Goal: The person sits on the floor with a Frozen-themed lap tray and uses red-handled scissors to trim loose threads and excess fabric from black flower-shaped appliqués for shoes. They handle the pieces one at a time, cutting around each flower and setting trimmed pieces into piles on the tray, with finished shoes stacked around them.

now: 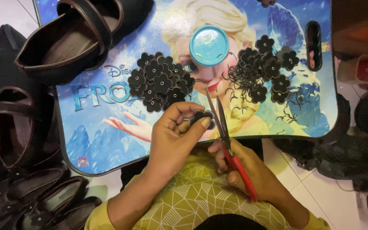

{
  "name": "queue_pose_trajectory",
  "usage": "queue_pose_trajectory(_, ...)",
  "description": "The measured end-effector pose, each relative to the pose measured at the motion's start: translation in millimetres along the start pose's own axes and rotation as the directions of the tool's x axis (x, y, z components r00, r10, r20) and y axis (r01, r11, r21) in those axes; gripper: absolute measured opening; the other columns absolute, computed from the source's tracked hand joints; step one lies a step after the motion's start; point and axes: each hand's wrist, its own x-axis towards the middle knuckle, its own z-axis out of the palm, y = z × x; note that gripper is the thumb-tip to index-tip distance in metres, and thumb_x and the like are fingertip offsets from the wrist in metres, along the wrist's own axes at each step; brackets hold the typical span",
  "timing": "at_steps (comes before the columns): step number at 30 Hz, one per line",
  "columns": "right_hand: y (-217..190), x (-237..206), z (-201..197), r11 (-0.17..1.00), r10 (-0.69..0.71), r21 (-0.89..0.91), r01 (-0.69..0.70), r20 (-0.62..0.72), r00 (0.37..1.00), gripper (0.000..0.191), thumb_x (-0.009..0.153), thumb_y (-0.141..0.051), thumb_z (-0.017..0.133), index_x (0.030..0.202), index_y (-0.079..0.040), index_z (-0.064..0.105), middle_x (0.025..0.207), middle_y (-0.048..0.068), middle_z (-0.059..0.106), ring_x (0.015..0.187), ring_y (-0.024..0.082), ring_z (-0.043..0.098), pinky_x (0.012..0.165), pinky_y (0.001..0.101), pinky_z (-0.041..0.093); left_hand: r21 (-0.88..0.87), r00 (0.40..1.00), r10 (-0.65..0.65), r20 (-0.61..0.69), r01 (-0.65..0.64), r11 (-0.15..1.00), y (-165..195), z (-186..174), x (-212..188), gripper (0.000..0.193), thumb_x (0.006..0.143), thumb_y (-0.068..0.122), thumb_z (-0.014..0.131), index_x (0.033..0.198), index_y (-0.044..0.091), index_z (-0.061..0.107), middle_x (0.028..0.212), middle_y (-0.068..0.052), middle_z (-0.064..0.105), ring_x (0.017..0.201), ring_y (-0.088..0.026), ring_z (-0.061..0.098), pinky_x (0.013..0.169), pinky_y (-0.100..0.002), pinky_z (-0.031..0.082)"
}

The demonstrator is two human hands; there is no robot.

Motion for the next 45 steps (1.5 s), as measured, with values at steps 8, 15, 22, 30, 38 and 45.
queue_pose_trajectory(8, 10, 0, 4, 0.984, -0.043, 0.172, 0.037, 0.031, 0.999, 0.093, 0.085, -0.078, 0.063, 0.132, 0.001, 0.051, 0.089, 0.005, 0.053, 0.080, 0.015, 0.053, 0.078, 0.0312, 0.053, -0.082, 1.000, 0.003, 0.012, -0.002, 0.997, -1, 3, 0, 0.031, 0.100, -0.004, 0.062, 0.129, -0.002, 0.054, 0.114, -0.012, 0.069, 0.101, -0.010, 0.067, 0.088, -0.024, 0.056)
queue_pose_trajectory(15, 9, 6, 4, 0.976, -0.037, 0.216, 0.032, 0.016, 0.999, 0.092, 0.085, -0.075, 0.065, 0.132, 0.003, 0.052, 0.090, 0.006, 0.057, 0.080, 0.016, 0.059, 0.078, 0.0321, 0.054, -0.068, 0.996, 0.090, 0.004, -0.090, 0.994, -3, 14, 3, 0.031, 0.103, -0.003, 0.057, 0.134, -0.002, 0.054, 0.126, -0.012, 0.067, 0.110, -0.010, 0.064, 0.095, -0.025, 0.054)
queue_pose_trajectory(22, -2, 11, 4, 0.982, -0.014, 0.185, 0.021, -0.038, 0.999, 0.092, 0.081, -0.073, 0.070, 0.129, 0.002, 0.051, 0.085, 0.005, 0.052, 0.076, 0.015, 0.053, 0.073, 0.0316, 0.051, -0.030, 0.996, 0.093, -0.009, -0.093, 0.995, 1, 20, 1, 0.043, 0.102, -0.003, 0.058, 0.145, -0.004, 0.055, 0.125, -0.011, 0.068, 0.105, -0.008, 0.064, 0.090, -0.022, 0.053)
queue_pose_trajectory(30, -3, 12, 5, 0.978, -0.033, 0.206, 0.036, -0.016, 0.999, 0.095, 0.078, -0.078, 0.070, 0.128, 0.001, 0.053, 0.084, 0.002, 0.045, 0.074, 0.013, 0.047, 0.068, 0.0294, 0.045, -0.038, 0.996, 0.090, -0.013, -0.090, 0.995, 3, 21, -6, 0.047, 0.101, -0.007, 0.058, 0.148, -0.005, 0.052, 0.126, -0.012, 0.068, 0.107, -0.007, 0.064, 0.091, -0.021, 0.053)
queue_pose_trajectory(38, -8, 11, 3, 0.987, -0.022, 0.161, 0.024, -0.015, 1.000, 0.097, 0.075, -0.085, 0.066, 0.122, -0.002, 0.051, 0.079, 0.001, 0.044, 0.070, 0.012, 0.044, 0.064, 0.0284, 0.045, -0.052, 0.997, 0.071, -0.004, -0.071, 0.996, 5, 23, -9, 0.051, 0.101, -0.008, 0.057, 0.151, -0.004, 0.050, 0.128, -0.014, 0.068, 0.105, -0.008, 0.063, 0.088, -0.022, 0.052)
queue_pose_trajectory(45, -10, 10, 1, 0.995, -0.032, 0.094, 0.032, 0.005, 0.999, 0.092, 0.077, -0.086, 0.062, 0.115, -0.002, 0.050, 0.078, 0.000, 0.042, 0.068, 0.011, 0.041, 0.061, 0.0278, 0.045, -0.023, 0.997, 0.074, -0.018, -0.074, 0.997, 6, 23, -8, 0.049, 0.100, -0.009, 0.057, 0.149, -0.007, 0.050, 0.136, -0.015, 0.065, 0.117, -0.012, 0.064, 0.101, -0.026, 0.053)
